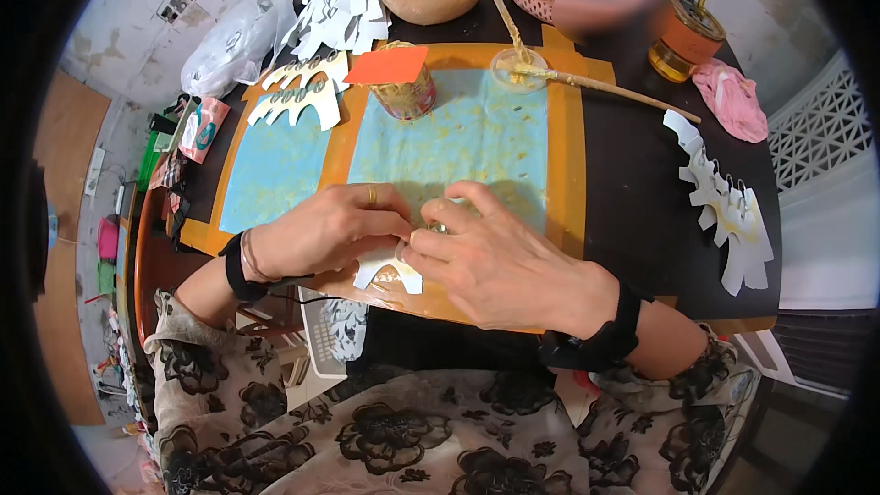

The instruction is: Applying glue and manually inserting metal rings into white shoe upper components.

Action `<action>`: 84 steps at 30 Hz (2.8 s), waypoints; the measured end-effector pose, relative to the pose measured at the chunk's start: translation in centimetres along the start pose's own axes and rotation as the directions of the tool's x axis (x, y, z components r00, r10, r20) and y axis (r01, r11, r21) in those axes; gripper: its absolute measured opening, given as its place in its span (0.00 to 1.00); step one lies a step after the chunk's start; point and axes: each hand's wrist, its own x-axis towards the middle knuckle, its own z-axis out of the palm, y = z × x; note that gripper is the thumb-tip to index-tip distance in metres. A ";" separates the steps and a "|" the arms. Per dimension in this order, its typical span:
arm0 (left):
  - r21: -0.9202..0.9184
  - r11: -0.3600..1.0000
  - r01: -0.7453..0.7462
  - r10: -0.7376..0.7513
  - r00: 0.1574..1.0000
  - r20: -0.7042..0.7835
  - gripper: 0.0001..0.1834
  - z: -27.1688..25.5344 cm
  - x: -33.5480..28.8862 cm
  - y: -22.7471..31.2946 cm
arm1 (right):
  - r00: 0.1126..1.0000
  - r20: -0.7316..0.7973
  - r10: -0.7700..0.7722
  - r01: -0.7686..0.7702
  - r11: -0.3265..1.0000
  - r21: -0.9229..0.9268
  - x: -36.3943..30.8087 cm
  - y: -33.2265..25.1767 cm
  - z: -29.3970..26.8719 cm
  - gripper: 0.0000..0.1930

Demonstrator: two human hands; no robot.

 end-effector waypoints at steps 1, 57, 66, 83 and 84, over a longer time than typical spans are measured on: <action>-0.047 0.999 -0.019 0.020 1.000 0.022 0.10 -0.2 0.3 -0.2 | 1.000 -0.001 0.002 -0.002 1.000 -0.005 0.0 0.0 0.1 0.18; 0.471 0.845 -0.252 0.275 0.961 0.021 0.18 1.7 -4.0 1.7 | 0.998 0.033 0.045 -0.047 0.998 0.049 0.0 0.3 -0.1 0.11; 0.394 0.910 -0.126 0.169 0.983 -0.076 0.23 2.5 -4.4 2.3 | 0.999 0.012 0.036 -0.037 0.993 0.109 0.3 0.4 -0.2 0.14; 0.203 0.948 0.246 -0.128 0.876 -0.465 0.17 5.6 -4.3 4.1 | 0.997 -0.052 0.057 -0.052 0.995 0.081 2.1 1.1 1.1 0.11; 0.200 0.947 0.252 -0.131 0.870 -0.476 0.17 5.7 -4.1 4.1 | 0.997 -0.053 0.058 -0.054 0.996 0.075 2.1 1.2 1.2 0.12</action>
